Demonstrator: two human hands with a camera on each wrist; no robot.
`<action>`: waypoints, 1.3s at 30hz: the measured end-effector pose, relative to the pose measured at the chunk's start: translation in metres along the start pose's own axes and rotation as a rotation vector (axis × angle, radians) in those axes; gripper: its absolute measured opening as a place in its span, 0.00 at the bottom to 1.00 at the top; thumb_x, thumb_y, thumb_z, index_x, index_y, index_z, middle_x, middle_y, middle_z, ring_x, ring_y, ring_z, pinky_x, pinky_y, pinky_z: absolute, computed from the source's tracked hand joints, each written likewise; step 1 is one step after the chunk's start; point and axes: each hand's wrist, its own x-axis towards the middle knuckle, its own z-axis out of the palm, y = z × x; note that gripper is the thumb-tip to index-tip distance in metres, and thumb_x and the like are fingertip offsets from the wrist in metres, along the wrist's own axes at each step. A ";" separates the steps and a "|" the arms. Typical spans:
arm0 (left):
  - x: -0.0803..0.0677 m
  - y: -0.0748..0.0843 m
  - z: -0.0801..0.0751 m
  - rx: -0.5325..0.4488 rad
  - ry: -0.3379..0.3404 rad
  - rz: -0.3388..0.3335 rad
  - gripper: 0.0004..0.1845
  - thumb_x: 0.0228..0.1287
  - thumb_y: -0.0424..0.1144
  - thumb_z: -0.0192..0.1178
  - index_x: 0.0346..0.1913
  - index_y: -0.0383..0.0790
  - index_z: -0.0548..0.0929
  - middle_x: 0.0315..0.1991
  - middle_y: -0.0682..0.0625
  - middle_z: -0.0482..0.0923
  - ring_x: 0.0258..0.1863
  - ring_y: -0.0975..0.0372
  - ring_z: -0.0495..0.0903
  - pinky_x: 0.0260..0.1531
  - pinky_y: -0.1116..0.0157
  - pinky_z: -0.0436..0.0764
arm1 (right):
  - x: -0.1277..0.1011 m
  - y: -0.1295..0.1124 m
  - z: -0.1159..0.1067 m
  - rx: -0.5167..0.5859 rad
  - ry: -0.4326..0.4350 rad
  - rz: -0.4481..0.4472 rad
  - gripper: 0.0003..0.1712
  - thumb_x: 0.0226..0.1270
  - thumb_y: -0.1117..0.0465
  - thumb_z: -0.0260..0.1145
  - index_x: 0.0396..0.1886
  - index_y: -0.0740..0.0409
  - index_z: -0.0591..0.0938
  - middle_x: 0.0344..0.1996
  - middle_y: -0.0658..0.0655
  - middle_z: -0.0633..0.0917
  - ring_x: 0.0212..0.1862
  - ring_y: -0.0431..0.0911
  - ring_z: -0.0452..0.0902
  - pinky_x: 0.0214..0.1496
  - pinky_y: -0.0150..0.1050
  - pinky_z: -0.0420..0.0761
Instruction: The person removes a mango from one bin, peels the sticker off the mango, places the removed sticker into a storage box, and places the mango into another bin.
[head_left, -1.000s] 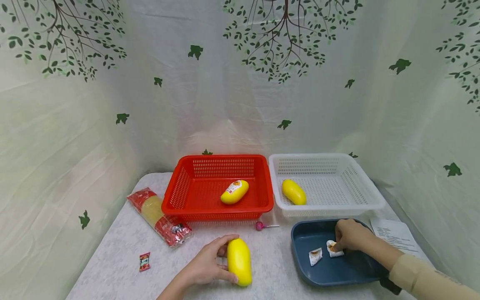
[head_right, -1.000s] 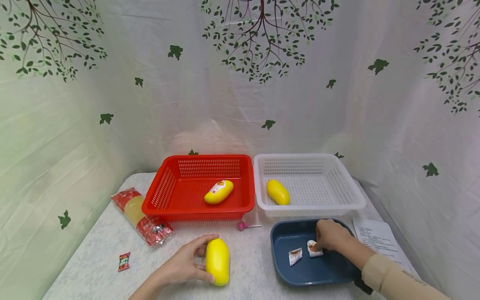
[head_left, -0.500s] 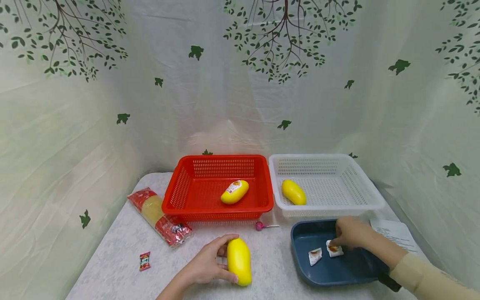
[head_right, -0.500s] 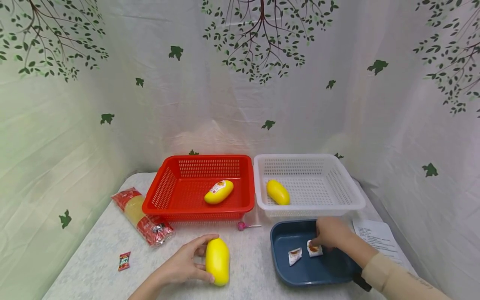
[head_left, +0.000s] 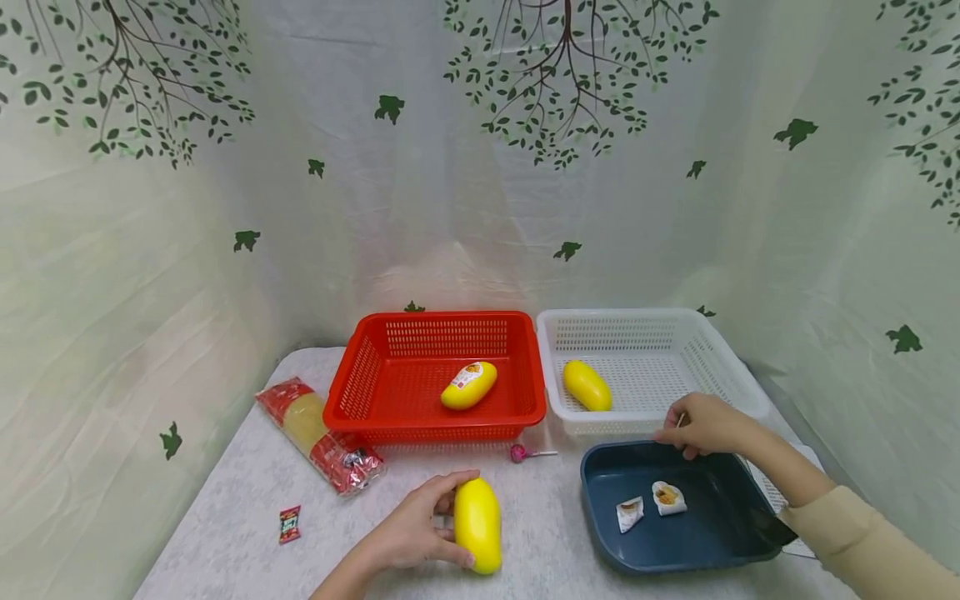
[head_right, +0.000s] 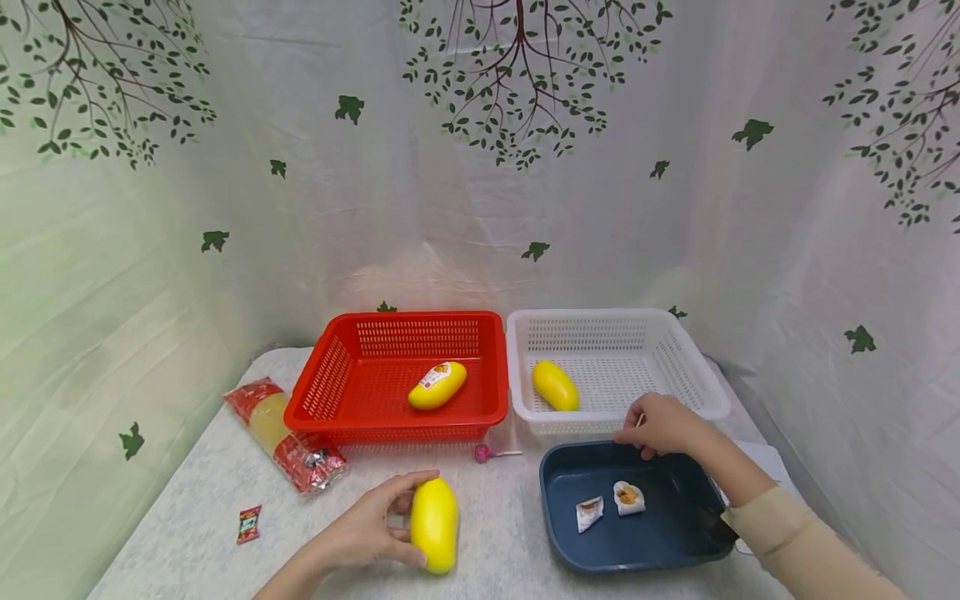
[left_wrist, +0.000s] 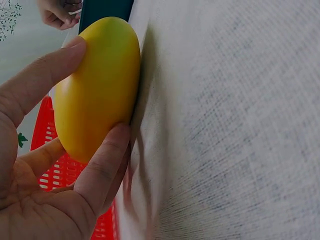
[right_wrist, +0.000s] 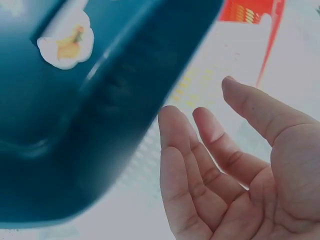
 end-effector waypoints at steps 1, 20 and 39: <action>0.000 0.001 0.000 -0.001 -0.005 -0.002 0.55 0.49 0.37 0.87 0.81 0.50 0.69 0.70 0.45 0.75 0.61 0.52 0.80 0.56 0.55 0.90 | 0.001 0.001 -0.003 0.004 0.009 -0.003 0.16 0.70 0.53 0.76 0.31 0.58 0.83 0.23 0.52 0.83 0.25 0.44 0.83 0.29 0.37 0.81; 0.003 0.016 0.006 0.105 -0.005 -0.065 0.54 0.54 0.46 0.85 0.83 0.53 0.66 0.69 0.41 0.71 0.63 0.50 0.78 0.65 0.44 0.84 | 0.014 0.056 -0.054 0.086 0.128 0.038 0.24 0.78 0.48 0.69 0.46 0.68 0.83 0.36 0.62 0.89 0.35 0.46 0.88 0.36 0.38 0.85; 0.011 0.037 -0.003 0.184 -0.018 -0.045 0.49 0.48 0.42 0.88 0.73 0.60 0.73 0.66 0.45 0.78 0.48 0.56 0.83 0.54 0.46 0.88 | 0.019 0.130 -0.066 0.071 0.252 0.069 0.31 0.80 0.63 0.56 0.75 0.76 0.66 0.67 0.89 0.69 0.66 0.83 0.66 0.60 0.76 0.77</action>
